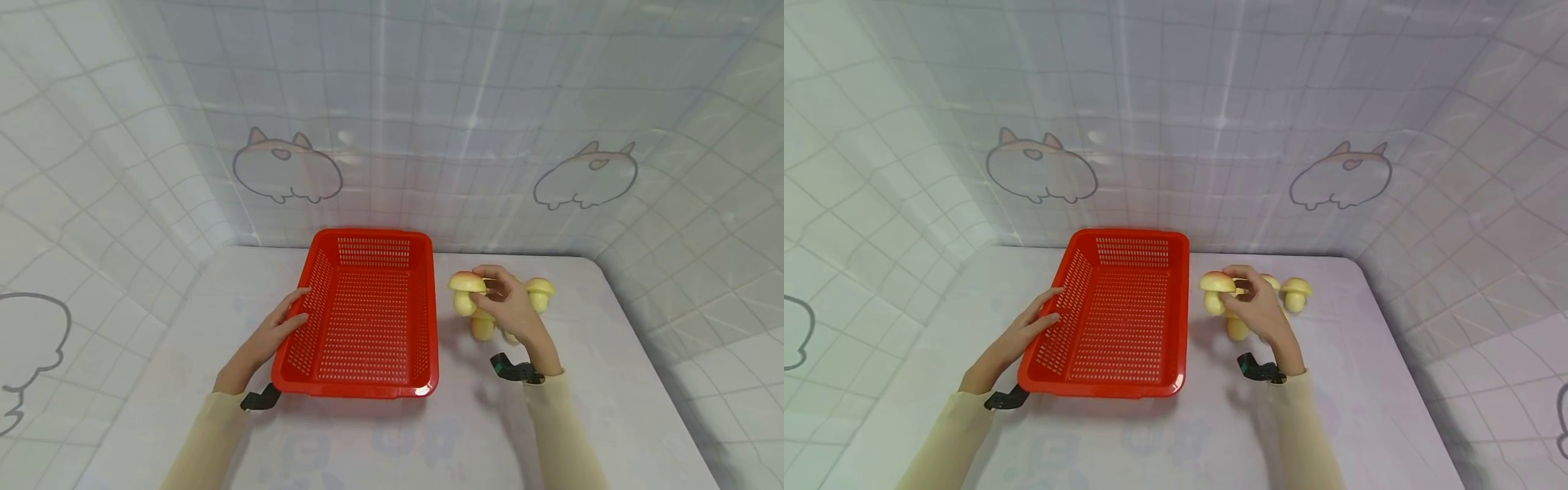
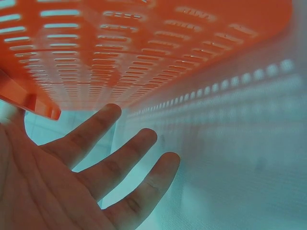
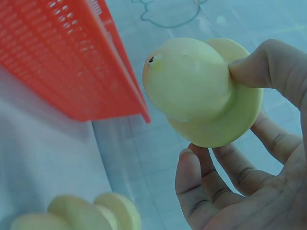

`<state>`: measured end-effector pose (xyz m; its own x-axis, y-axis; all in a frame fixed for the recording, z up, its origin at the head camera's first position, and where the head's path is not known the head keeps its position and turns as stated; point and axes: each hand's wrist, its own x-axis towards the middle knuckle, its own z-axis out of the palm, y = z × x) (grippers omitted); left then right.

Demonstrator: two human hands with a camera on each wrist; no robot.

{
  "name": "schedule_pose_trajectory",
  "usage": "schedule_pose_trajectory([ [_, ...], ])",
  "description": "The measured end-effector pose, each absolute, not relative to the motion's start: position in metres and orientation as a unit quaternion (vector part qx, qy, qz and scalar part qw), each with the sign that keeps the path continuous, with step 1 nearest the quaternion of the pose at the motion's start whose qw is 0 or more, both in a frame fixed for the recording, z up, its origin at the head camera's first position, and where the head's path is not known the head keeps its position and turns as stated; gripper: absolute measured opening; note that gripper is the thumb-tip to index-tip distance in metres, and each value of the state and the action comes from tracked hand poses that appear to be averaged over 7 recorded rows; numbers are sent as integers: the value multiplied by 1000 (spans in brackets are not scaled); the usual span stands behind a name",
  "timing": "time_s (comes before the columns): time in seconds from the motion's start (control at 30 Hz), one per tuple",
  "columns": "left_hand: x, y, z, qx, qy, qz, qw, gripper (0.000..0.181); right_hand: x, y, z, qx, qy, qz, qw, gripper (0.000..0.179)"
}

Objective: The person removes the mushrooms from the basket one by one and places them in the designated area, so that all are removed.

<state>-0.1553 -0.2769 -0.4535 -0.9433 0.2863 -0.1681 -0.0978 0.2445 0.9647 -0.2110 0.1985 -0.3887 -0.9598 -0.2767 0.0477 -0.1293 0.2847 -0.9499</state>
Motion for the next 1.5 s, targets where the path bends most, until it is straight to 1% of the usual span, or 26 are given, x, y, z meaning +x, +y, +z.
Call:
schedule_pose_trajectory([
  [0.3, -155, -278, -454, 56, 775, 610, 155, 58, -211, 215, -390, -127, 801, -584, 49, 41],
  [0.77, -155, -277, -457, 58, 775, 610, 154, 59, -207, 228, -391, -110, 807, -577, 59, 43],
  [1.17, -156, -275, -454, 65, 774, 612, 150, 59, -202, 247, -400, -111, 807, -580, 27, 43],
  [1.5, -155, -275, -455, 55, 777, 609, 150, 58, -194, 271, -405, -85, 821, -564, 8, 43],
])
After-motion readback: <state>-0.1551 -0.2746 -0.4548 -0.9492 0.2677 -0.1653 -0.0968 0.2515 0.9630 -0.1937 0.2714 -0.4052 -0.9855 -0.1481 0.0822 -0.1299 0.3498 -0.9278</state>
